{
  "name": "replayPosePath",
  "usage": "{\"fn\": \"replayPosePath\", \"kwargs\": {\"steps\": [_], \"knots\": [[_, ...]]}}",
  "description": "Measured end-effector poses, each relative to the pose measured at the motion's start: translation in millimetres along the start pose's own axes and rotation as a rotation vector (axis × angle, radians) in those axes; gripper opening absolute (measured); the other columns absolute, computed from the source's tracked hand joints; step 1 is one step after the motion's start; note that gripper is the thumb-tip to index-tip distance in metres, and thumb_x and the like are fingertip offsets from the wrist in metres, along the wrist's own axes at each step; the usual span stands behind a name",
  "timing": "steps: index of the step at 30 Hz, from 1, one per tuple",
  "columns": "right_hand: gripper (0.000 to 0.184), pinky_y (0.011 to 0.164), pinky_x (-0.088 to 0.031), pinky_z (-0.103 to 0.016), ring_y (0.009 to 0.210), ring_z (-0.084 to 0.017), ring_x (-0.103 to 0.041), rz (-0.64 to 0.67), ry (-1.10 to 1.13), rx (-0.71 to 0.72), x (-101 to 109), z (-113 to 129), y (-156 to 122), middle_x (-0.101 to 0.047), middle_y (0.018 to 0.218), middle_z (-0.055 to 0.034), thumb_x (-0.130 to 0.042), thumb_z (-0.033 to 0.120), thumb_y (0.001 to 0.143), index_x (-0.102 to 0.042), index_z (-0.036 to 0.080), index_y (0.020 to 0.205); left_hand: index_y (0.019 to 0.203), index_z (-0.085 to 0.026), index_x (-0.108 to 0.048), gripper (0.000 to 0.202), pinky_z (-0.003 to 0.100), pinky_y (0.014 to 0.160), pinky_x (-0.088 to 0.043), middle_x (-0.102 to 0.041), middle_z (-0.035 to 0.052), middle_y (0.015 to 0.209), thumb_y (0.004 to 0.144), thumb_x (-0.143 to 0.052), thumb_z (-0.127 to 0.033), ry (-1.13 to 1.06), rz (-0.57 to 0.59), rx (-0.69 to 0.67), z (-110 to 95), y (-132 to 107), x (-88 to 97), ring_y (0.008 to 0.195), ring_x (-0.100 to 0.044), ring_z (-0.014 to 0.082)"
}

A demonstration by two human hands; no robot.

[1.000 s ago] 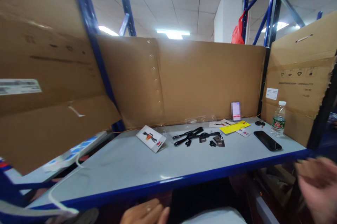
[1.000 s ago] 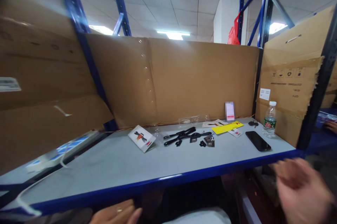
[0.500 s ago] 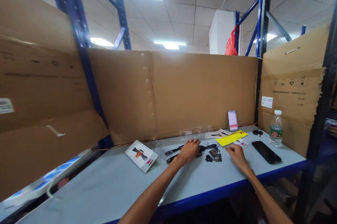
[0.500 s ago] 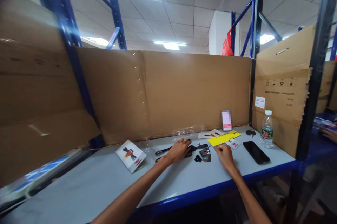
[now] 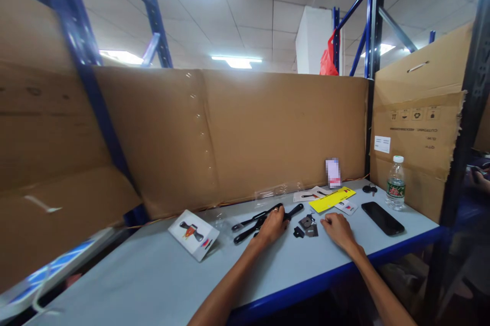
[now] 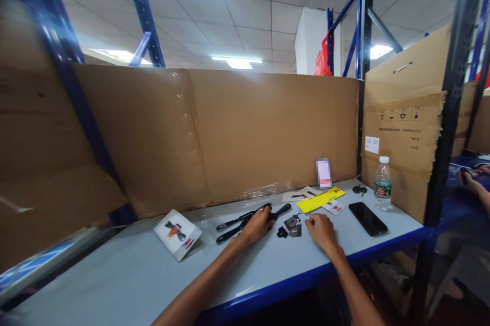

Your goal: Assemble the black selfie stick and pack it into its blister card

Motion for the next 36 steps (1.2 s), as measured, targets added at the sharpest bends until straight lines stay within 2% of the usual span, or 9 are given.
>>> {"fn": "replayPosePath", "kwargs": {"steps": [8, 13, 15, 18, 20, 24, 28, 33, 36], "knots": [[0.033, 0.059, -0.019, -0.028, 0.065, -0.015, -0.050, 0.024, 0.001, -0.006, 1.1, 1.6, -0.2, -0.059, 0.064, -0.0008, -0.061, 0.021, 0.092, -0.057, 0.019, 0.059, 0.116, -0.010, -0.056, 0.028, 0.037, 0.093, -0.044, -0.063, 0.0211, 0.120, 0.100, -0.035, -0.021, 0.105, -0.083, 0.040, -18.1, -8.1, 4.2, 0.115, -0.060, 0.0298], [0.035, 0.058, -0.018, -0.028, 0.063, -0.015, -0.049, 0.029, -0.018, 0.003, 2.2, 3.3, -0.9, -0.059, 0.063, -0.0006, -0.061, 0.022, 0.093, -0.054, 0.019, 0.059, 0.113, -0.015, -0.054, 0.022, 0.036, 0.085, -0.047, -0.067, 0.0173, 0.106, 0.099, -0.037, -0.017, 0.063, -0.122, 0.041, -26.7, -2.9, 37.6, 0.102, -0.065, 0.0274], [0.035, 0.058, -0.019, -0.028, 0.063, -0.015, -0.049, 0.029, -0.007, 0.005, 2.8, 3.6, -1.3, -0.059, 0.063, -0.0006, -0.061, 0.021, 0.093, -0.055, 0.019, 0.059, 0.108, -0.018, -0.054, 0.019, 0.030, 0.069, -0.048, -0.066, 0.0110, 0.093, 0.100, -0.037, -0.020, -0.173, -0.170, 0.122, -19.8, -5.7, 58.5, 0.082, -0.068, 0.0219], [0.035, 0.058, -0.019, -0.028, 0.065, -0.015, -0.051, 0.021, -0.004, 0.001, 3.6, 3.5, -1.6, -0.060, 0.063, -0.0010, -0.061, 0.021, 0.093, -0.054, 0.019, 0.058, 0.105, -0.021, -0.050, 0.019, 0.022, 0.044, -0.038, -0.058, -0.0007, 0.074, 0.099, -0.042, -0.038, -0.869, -0.168, 0.175, -6.9, -26.9, 70.0, 0.046, -0.058, 0.0129], [0.036, 0.058, -0.019, -0.028, 0.064, -0.015, -0.052, 0.030, -0.011, -0.001, 2.8, 3.2, -1.6, -0.060, 0.063, -0.0010, -0.061, 0.022, 0.092, -0.053, 0.019, 0.058, 0.099, -0.022, -0.049, 0.027, 0.018, 0.036, -0.030, -0.057, -0.0032, 0.070, 0.093, -0.055, -0.047, -1.315, -0.098, 0.216, 2.0, -52.4, 59.7, 0.036, -0.048, 0.0079], [0.036, 0.058, -0.018, -0.029, 0.065, -0.016, -0.052, 0.047, -0.032, 0.002, -1.0, 0.7, -0.9, -0.061, 0.063, -0.0012, -0.062, 0.023, 0.092, -0.053, 0.019, 0.058, 0.090, -0.017, -0.052, 0.016, 0.012, 0.032, -0.017, -0.051, -0.0047, 0.063, 0.091, -0.062, -0.030, -1.845, 0.220, 0.434, 14.5, -107.5, 12.0, 0.033, -0.027, -0.0005], [0.034, 0.059, -0.019, -0.028, 0.065, -0.016, -0.052, 0.038, -0.054, 0.034, -3.5, -2.6, 1.2, -0.061, 0.064, -0.0013, -0.061, 0.023, 0.093, -0.055, 0.019, 0.060, 0.087, -0.014, -0.055, 0.009, 0.011, 0.032, -0.020, -0.050, -0.0021, 0.067, 0.094, -0.055, -0.020, -2.048, 0.190, 0.507, 22.9, -130.4, -7.0, 0.036, -0.027, -0.0007], [0.035, 0.059, -0.021, -0.028, 0.063, -0.015, -0.049, 0.056, -0.046, 0.044, 1.6, -2.0, 2.1, -0.058, 0.062, -0.0004, -0.059, 0.025, 0.093, -0.053, 0.020, 0.058, 0.098, -0.011, -0.060, 0.009, 0.010, 0.032, -0.026, -0.051, 0.0007, 0.073, 0.091, -0.055, -0.011, -2.097, -0.086, 0.443, 22.5, -143.6, 7.2, 0.043, -0.037, 0.0018], [0.037, 0.059, -0.022, -0.028, 0.062, -0.015, -0.046, 0.059, -0.025, 0.044, 8.1, 0.0, 2.7, -0.053, 0.059, 0.0002, -0.058, 0.029, 0.091, -0.049, 0.020, 0.056, 0.105, -0.010, -0.060, 0.014, 0.010, 0.030, -0.025, -0.050, 0.0001, 0.073, 0.095, -0.050, -0.013, -2.114, -0.101, 0.430, 16.0, -153.1, 15.1, 0.042, -0.034, 0.0017]]}}
Point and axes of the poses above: each hand's wrist, its own y-axis towards the middle knuckle, its own x-axis out of the back of the hand, z = x × y, the point moved 6 cm from there along y, towards the middle knuckle
